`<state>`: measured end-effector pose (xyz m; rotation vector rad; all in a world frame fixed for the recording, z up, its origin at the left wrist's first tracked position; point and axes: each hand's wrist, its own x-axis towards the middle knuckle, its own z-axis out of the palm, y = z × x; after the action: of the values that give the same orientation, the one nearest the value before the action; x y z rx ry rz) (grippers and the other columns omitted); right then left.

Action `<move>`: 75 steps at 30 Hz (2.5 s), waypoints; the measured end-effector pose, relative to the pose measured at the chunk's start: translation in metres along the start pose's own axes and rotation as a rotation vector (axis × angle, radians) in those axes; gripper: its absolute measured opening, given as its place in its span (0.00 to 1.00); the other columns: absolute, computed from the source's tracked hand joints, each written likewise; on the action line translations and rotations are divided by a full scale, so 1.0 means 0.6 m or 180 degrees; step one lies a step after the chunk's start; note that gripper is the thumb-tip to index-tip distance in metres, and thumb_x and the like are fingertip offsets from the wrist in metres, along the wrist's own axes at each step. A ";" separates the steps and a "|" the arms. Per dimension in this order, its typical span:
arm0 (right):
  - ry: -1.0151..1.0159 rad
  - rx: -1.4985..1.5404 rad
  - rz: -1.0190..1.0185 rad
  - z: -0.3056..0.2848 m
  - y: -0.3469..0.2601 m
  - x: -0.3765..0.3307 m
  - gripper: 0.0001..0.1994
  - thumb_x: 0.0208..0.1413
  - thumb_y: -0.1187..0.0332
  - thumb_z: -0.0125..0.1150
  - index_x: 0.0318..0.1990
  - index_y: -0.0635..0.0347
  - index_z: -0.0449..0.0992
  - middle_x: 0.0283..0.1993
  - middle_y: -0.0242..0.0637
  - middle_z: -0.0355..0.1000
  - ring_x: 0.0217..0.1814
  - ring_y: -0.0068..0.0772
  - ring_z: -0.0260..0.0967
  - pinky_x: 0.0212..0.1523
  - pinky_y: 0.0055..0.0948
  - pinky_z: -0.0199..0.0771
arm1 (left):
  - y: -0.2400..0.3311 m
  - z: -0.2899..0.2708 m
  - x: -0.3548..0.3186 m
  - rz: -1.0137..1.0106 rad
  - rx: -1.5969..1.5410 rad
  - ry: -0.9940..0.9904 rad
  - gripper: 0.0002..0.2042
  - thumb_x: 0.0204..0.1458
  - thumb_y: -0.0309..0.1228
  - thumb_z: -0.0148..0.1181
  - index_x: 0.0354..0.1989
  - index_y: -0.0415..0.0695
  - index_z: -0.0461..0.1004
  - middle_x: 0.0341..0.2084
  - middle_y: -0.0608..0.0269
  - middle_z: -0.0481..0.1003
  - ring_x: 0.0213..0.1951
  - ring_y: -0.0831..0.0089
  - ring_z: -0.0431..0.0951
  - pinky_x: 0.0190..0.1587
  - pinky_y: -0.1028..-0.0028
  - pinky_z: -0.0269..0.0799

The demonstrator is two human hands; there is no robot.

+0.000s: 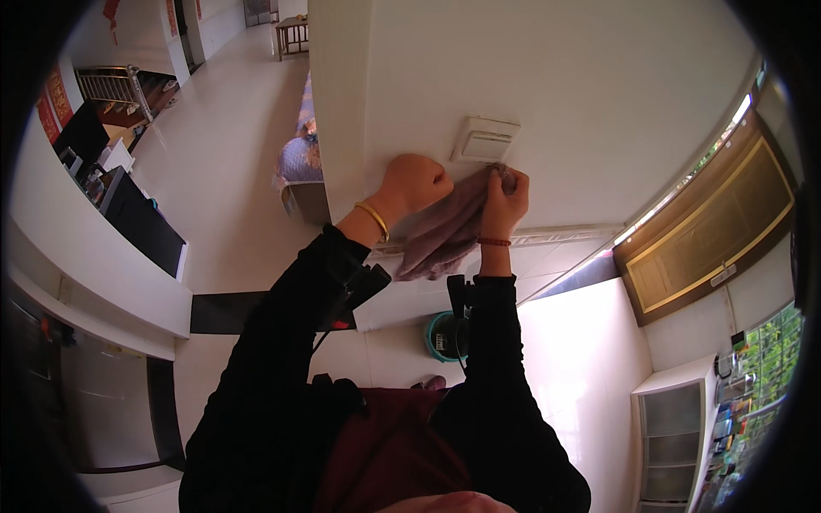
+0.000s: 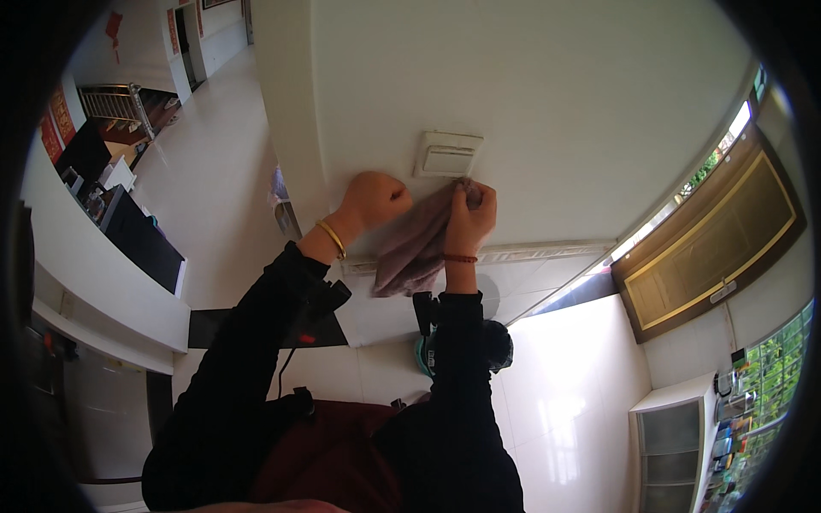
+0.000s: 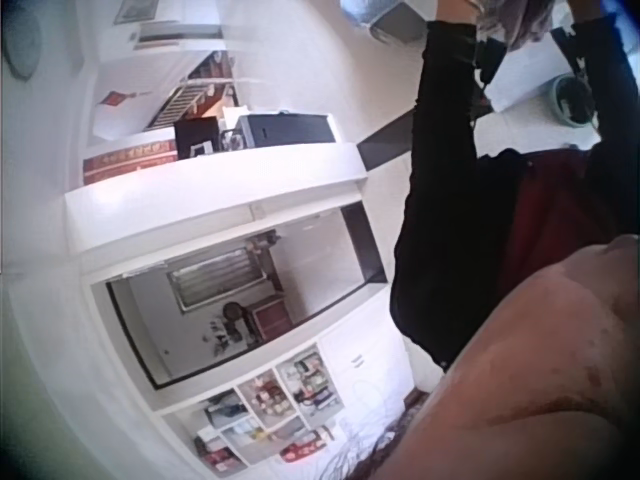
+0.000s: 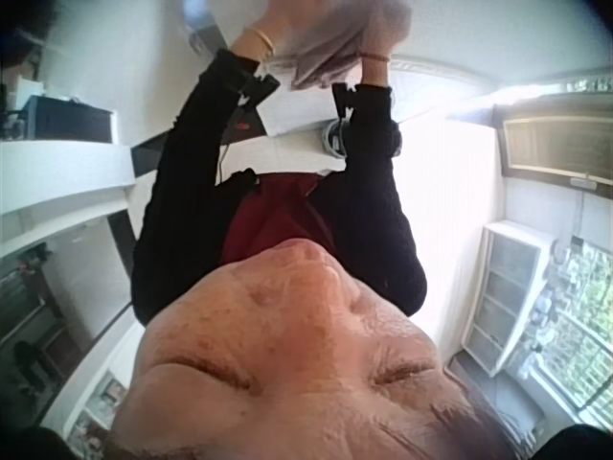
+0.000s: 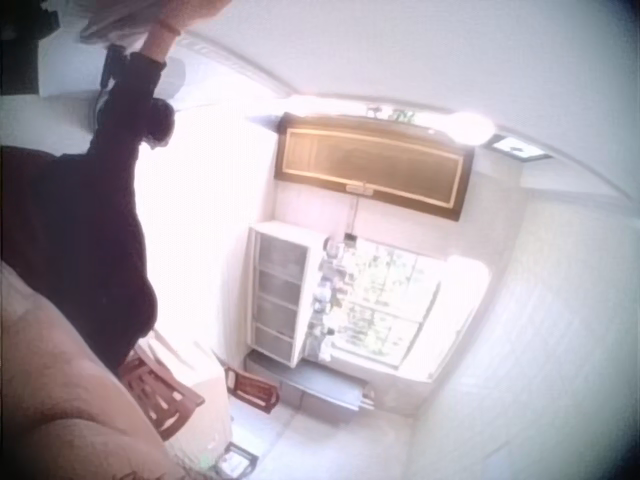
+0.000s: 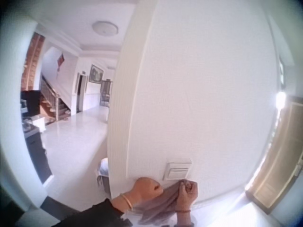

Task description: The person wipes a wooden door with a cloth, then cleans the adjacent wall and a wall-mounted vent. The person uses a cloth to wipe the surfaces in a systematic manner.

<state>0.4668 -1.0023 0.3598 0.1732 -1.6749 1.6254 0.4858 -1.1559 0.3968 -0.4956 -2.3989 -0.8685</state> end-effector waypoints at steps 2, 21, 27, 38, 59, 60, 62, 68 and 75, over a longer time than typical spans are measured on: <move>-0.0079 -0.0328 -0.0252 0.001 -0.010 0.006 0.11 0.50 0.69 0.65 0.39 0.62 0.75 0.37 0.39 0.74 0.39 0.35 0.72 0.42 0.31 0.72 | 0.000 -0.001 -0.002 0.0174 -0.0040 0.0067 0.14 0.42 0.38 0.55 0.14 0.41 0.73 0.15 0.49 0.71 0.20 0.49 0.71 0.24 0.57 0.65; 0.0277 -0.0906 -0.0114 0.001 -0.048 0.024 0.12 0.47 0.63 0.65 0.37 0.59 0.75 0.35 0.40 0.75 0.37 0.43 0.73 0.39 0.37 0.73 | -0.007 0.002 -0.006 0.0229 -0.0012 -0.0005 0.13 0.42 0.38 0.56 0.14 0.41 0.73 0.15 0.50 0.71 0.20 0.50 0.71 0.24 0.57 0.66; -0.0573 -0.1323 -0.0202 -0.002 -0.055 0.026 0.13 0.47 0.64 0.65 0.38 0.59 0.74 0.37 0.42 0.74 0.38 0.44 0.73 0.40 0.39 0.72 | -0.008 -0.003 -0.007 0.0215 -0.0080 0.0010 0.13 0.42 0.38 0.56 0.15 0.41 0.74 0.15 0.50 0.71 0.20 0.50 0.71 0.24 0.58 0.66; -0.1028 -0.1138 -0.0363 0.000 -0.004 0.000 0.14 0.51 0.58 0.63 0.40 0.56 0.74 0.41 0.42 0.74 0.44 0.47 0.72 0.42 0.40 0.72 | -0.007 0.004 -0.007 0.0259 0.0161 0.0067 0.18 0.45 0.44 0.54 0.13 0.42 0.74 0.13 0.52 0.72 0.19 0.52 0.72 0.24 0.59 0.67; -0.1298 -0.2251 -0.1369 -0.041 -0.171 0.137 0.08 0.52 0.60 0.59 0.38 0.48 0.77 0.36 0.37 0.71 0.34 0.45 0.73 0.33 0.40 0.73 | 0.048 0.009 0.032 -0.1571 -0.0328 -0.0549 0.35 0.59 0.58 0.40 0.10 0.43 0.73 0.06 0.64 0.71 0.15 0.68 0.75 0.25 0.68 0.70; -0.1455 -0.2152 -0.1589 -0.040 -0.170 0.137 0.09 0.52 0.61 0.59 0.38 0.49 0.77 0.36 0.37 0.71 0.34 0.46 0.73 0.33 0.40 0.73 | 0.049 0.011 0.031 -0.1550 -0.0296 -0.0531 0.35 0.59 0.58 0.40 0.10 0.43 0.73 0.06 0.64 0.71 0.16 0.67 0.76 0.26 0.67 0.70; -0.1439 -0.2148 -0.1806 -0.036 -0.172 0.135 0.09 0.52 0.61 0.59 0.38 0.49 0.77 0.36 0.37 0.71 0.34 0.46 0.73 0.33 0.40 0.73 | 0.048 0.016 0.027 -0.1319 -0.0122 -0.0110 0.35 0.58 0.59 0.41 0.10 0.43 0.73 0.06 0.64 0.71 0.16 0.68 0.76 0.25 0.68 0.70; -0.1554 -0.2484 -0.1609 -0.019 -0.188 0.129 0.08 0.51 0.62 0.59 0.38 0.50 0.77 0.35 0.39 0.70 0.33 0.46 0.72 0.32 0.41 0.73 | 0.042 0.022 0.026 -0.1216 0.0048 -0.0079 0.35 0.59 0.58 0.40 0.10 0.43 0.74 0.07 0.63 0.72 0.16 0.67 0.75 0.26 0.67 0.71; -0.1633 -0.2536 -0.2029 -0.030 -0.174 0.132 0.08 0.51 0.62 0.59 0.37 0.51 0.76 0.35 0.39 0.71 0.34 0.46 0.73 0.32 0.42 0.73 | 0.053 0.020 0.029 -0.1172 0.0210 -0.0122 0.36 0.61 0.57 0.34 0.13 0.43 0.76 0.08 0.61 0.71 0.19 0.59 0.76 0.27 0.61 0.71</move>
<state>0.4817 -0.9719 0.4876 0.6730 -2.2139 0.3955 0.4837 -1.1222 0.4147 -0.0423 -2.5888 -0.9334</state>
